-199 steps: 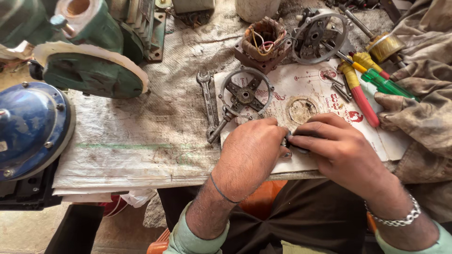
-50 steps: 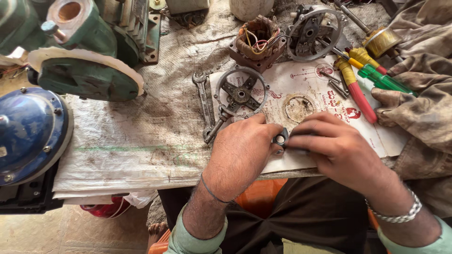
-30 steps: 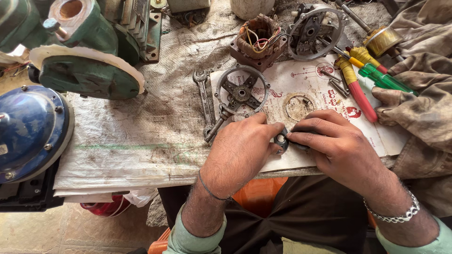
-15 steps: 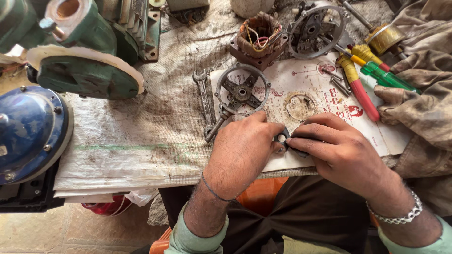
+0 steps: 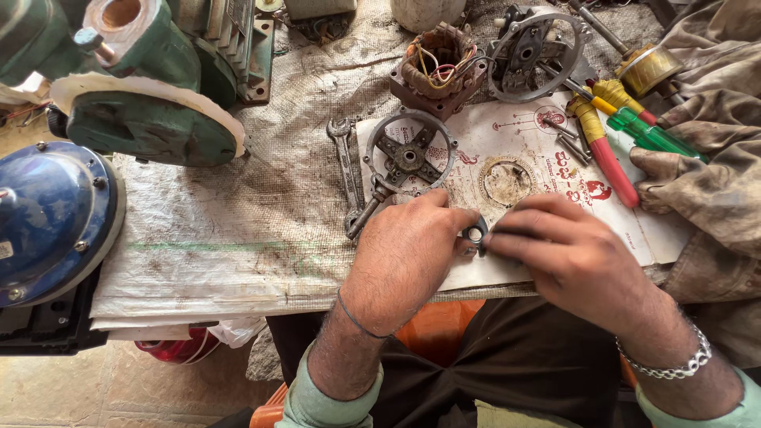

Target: The person sits at a cluttered workbench and rubs a small metal bracket against a gray abrasive block, repeatedly sanding and smoothing the part's edges by hand. They reposition and flip the bracket several times to work different sides, then wipe the part with a cloth near the end.

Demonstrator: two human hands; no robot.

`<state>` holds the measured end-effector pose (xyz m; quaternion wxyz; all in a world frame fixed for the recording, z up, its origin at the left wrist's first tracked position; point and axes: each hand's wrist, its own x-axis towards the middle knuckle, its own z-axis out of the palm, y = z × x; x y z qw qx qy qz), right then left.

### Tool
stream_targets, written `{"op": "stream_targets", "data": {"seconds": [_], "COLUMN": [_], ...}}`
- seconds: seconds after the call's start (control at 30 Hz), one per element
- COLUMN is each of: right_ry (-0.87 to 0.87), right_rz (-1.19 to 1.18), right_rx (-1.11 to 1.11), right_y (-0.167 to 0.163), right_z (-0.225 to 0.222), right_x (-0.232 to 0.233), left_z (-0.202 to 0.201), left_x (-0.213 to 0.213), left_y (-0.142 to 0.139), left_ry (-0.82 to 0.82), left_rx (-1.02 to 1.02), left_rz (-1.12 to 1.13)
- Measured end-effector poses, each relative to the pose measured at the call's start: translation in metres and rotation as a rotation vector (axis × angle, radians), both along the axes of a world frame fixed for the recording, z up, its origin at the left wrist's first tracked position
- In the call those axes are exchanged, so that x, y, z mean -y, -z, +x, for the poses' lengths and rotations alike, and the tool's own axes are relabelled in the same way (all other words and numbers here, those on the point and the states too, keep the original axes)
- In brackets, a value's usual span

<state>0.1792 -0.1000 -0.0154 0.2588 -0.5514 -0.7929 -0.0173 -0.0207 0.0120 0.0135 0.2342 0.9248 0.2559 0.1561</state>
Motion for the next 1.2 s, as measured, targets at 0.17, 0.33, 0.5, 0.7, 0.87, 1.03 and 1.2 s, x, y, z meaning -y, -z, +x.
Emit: {"op": "stream_targets", "data": {"seconds": [0.17,0.33,0.5,0.7,0.87,1.03,1.2], "right_ry": [-0.029,-0.057,-0.035,0.006,0.025,0.0,-0.044], "right_rz": [-0.019,-0.026,-0.001,0.008,0.002,-0.015,-0.036], "right_rx": [-0.067,-0.07,-0.059,-0.01,-0.031,-0.068,-0.119], "right_y": [-0.0015,-0.0006,0.0009,0.0006,0.0002,-0.0013,-0.0025], "right_z": [0.0,-0.0001,-0.0011,-0.0004,-0.002,-0.0022,-0.0012], "right_x": [-0.0016,-0.0009,0.0009,-0.0011,-0.0016,-0.002,-0.0024], "left_z": [0.0014,0.0031,0.004,0.0037,0.0033,0.0045,0.0039], "left_x": [-0.0003,0.001,0.0,0.0005,0.0004,0.0003,0.0003], "left_y": [0.0017,0.0028,0.0024,0.0036,0.0037,0.0021,0.0018], "left_ry": [-0.023,-0.034,-0.034,-0.038,-0.044,-0.051,-0.048], "left_rx": [-0.053,-0.077,-0.035,-0.037,-0.044,-0.067,-0.068], "left_rz": [0.001,-0.01,0.013,0.008,-0.007,-0.02,-0.018]}}
